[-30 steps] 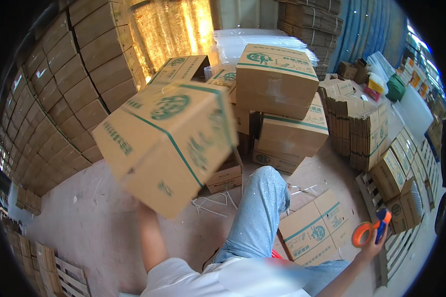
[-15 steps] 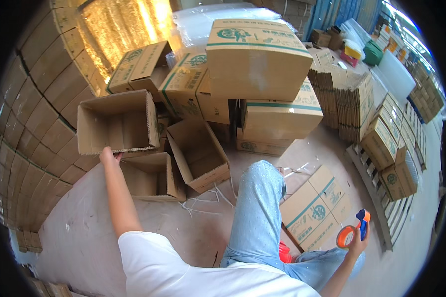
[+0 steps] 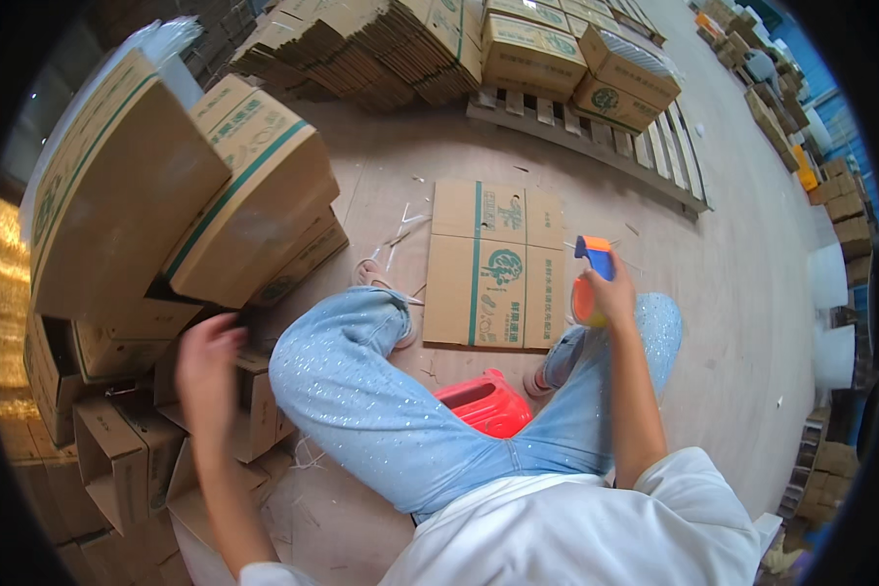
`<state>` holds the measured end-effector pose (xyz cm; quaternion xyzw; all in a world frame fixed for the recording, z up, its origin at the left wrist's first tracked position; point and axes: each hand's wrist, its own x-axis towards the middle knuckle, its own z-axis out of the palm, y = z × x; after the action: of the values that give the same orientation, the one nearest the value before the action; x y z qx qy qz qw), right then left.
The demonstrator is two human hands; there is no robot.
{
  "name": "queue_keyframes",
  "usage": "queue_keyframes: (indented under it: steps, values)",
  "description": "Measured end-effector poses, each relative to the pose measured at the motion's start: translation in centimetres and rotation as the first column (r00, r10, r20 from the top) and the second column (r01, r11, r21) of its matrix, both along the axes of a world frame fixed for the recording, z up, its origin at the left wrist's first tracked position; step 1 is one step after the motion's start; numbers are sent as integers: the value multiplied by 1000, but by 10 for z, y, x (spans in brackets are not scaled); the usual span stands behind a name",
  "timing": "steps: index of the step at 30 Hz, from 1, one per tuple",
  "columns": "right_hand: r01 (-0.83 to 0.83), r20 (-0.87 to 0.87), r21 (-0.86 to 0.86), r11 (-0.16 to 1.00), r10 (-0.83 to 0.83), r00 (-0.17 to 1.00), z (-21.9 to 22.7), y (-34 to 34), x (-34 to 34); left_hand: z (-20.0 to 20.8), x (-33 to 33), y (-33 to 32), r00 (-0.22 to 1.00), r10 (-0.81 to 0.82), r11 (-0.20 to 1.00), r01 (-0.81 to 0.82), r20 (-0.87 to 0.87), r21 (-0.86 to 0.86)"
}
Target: The person sits on a small red stool and repeatedly folds flat cardboard sheets into small boxes, then seals them with a handheld tape dispenser. The person places each finished box onto a growing stack to the left.
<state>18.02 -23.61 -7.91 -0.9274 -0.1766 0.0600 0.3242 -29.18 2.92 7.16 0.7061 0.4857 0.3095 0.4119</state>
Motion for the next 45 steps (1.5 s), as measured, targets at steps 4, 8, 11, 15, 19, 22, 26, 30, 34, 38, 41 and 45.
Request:
queue_keyframes:
  steps: [4, 8, 11, 15, 19, 22, 26, 30, 34, 38, 41, 45]
  values:
    - [-107, 7, 11, 994, 107, 994, -60, 18, 20, -104, 157, -2, 697, -672, 735, 587, -249, -341]
    - [-28, -173, -152, 988, 1, 985, -139, 14, 38, -263, 258, -2, 397, -808, 585, 454, -436, -671]
    - [90, -211, -274, 958, -151, 966, -174, 1, 59, -366, 283, -10, 673, -526, 845, 345, -521, -408]
    - [190, -27, -455, 870, -227, 974, -187, 7, 76, -453, 280, -31, 898, -254, 887, 68, -360, -457]
    - [222, 15, -447, 867, -241, 970, -252, -3, 79, -435, 314, -39, 965, -34, 785, -136, -262, -604]
    - [241, -40, -416, 877, -283, 958, -267, 16, 68, -419, 317, -35, 912, 79, 775, -310, -402, -550]
    - [229, -74, -298, 927, -262, 962, -265, 22, 54, -391, 303, -24, 988, -47, 699, -73, -147, -711]
    - [253, -26, -340, 906, -278, 960, -270, 2, 82, -274, 349, -39, 940, -317, 831, 210, -128, -515]
    - [151, -168, -441, 885, -247, 954, -244, -7, 104, -119, 369, -84, 813, -437, 891, 451, -384, -59]
    - [496, -657, 419, 761, -123, 744, -151, 59, 105, -83, 349, -124, 778, -420, 884, 467, -468, -18]
    - [267, -431, 636, 724, 46, 901, -55, 118, 99, -123, 322, -137, 767, -455, 864, 504, -452, -14]
    - [-15, -265, 542, 840, 188, 946, -44, 155, 103, -147, 298, -147, 790, -532, 844, 524, -303, -117]
